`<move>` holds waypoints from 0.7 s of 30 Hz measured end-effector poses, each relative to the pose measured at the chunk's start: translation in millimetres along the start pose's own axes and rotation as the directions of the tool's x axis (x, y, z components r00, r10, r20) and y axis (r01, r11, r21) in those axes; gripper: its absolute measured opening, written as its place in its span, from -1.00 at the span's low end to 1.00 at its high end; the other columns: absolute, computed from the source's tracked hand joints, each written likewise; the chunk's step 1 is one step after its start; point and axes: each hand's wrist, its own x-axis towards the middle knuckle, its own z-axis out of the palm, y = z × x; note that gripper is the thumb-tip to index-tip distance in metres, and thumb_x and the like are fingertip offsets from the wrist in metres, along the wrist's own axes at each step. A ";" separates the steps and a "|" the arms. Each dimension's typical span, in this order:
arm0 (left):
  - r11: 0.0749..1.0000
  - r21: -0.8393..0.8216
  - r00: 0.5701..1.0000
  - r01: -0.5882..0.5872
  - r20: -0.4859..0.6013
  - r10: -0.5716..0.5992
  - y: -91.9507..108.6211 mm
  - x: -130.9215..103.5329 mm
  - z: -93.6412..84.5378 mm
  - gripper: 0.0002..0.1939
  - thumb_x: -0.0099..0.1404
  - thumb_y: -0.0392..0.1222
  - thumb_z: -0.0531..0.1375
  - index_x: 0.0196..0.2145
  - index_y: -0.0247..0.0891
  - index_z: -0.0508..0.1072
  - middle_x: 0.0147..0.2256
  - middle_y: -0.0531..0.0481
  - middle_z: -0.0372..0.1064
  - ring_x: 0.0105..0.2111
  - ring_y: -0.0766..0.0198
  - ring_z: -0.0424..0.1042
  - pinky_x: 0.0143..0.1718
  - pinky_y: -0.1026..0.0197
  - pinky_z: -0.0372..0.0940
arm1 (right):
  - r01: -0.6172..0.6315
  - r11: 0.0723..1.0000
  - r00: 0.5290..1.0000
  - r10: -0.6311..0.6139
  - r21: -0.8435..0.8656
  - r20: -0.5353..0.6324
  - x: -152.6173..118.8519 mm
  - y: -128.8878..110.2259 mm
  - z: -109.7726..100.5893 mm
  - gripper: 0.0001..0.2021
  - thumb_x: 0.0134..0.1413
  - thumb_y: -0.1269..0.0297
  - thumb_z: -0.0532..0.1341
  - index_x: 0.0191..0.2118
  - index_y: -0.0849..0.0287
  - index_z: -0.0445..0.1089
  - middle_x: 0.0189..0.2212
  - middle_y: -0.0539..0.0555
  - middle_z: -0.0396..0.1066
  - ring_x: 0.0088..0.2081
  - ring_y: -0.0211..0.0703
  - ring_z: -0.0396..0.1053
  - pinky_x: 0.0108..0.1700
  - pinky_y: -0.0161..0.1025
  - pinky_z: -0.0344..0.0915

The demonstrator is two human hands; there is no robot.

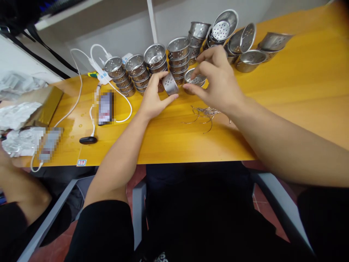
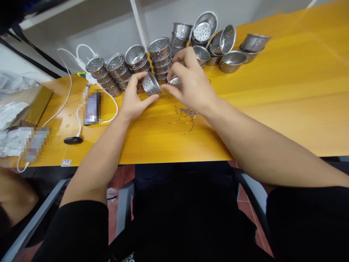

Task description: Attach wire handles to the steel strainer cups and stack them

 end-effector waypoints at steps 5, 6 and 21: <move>0.996 -0.051 0.996 0.071 -0.053 -0.074 -0.1 0.9 1.7 0.27 0.38 0.97 0.37 0.68 0.11 0.35 0.52 -0.33 0.56 0.47 -0.36 0.68 0.55 -0.53 0.63 | 0.030 0.984 0.997 -0.043 0.178 0.070 3.3 5.2 -12.0 -0.53 0.64 -0.39 0.45 0.14 -0.07 0.69 0.49 0.35 0.50 0.20 0.41 0.54 0.26 0.41 0.58; 0.995 -0.055 0.995 0.081 -0.060 -0.085 -0.1 1.7 1.1 0.26 0.39 0.97 0.36 0.68 0.09 0.36 0.49 -0.34 0.60 0.44 -0.34 0.70 0.55 -0.53 0.63 | 0.060 0.976 0.986 -0.090 0.208 0.137 3.2 6.5 -9.2 -0.54 0.61 -0.34 0.49 0.05 -0.01 0.67 0.41 0.34 0.53 0.06 0.27 0.57 0.16 0.31 0.60; 0.990 -0.141 0.995 0.020 0.102 -0.005 18.8 2.5 13.7 0.32 0.48 1.06 0.05 0.82 0.20 0.07 0.67 -0.28 0.41 0.72 -0.35 0.54 0.72 -0.51 0.52 | 0.012 0.988 1.000 -0.013 0.157 0.005 2.7 -19.4 -1.3 -0.51 0.77 -0.20 0.31 0.51 -0.10 0.63 0.59 0.33 0.51 0.24 0.38 0.60 0.30 0.36 0.66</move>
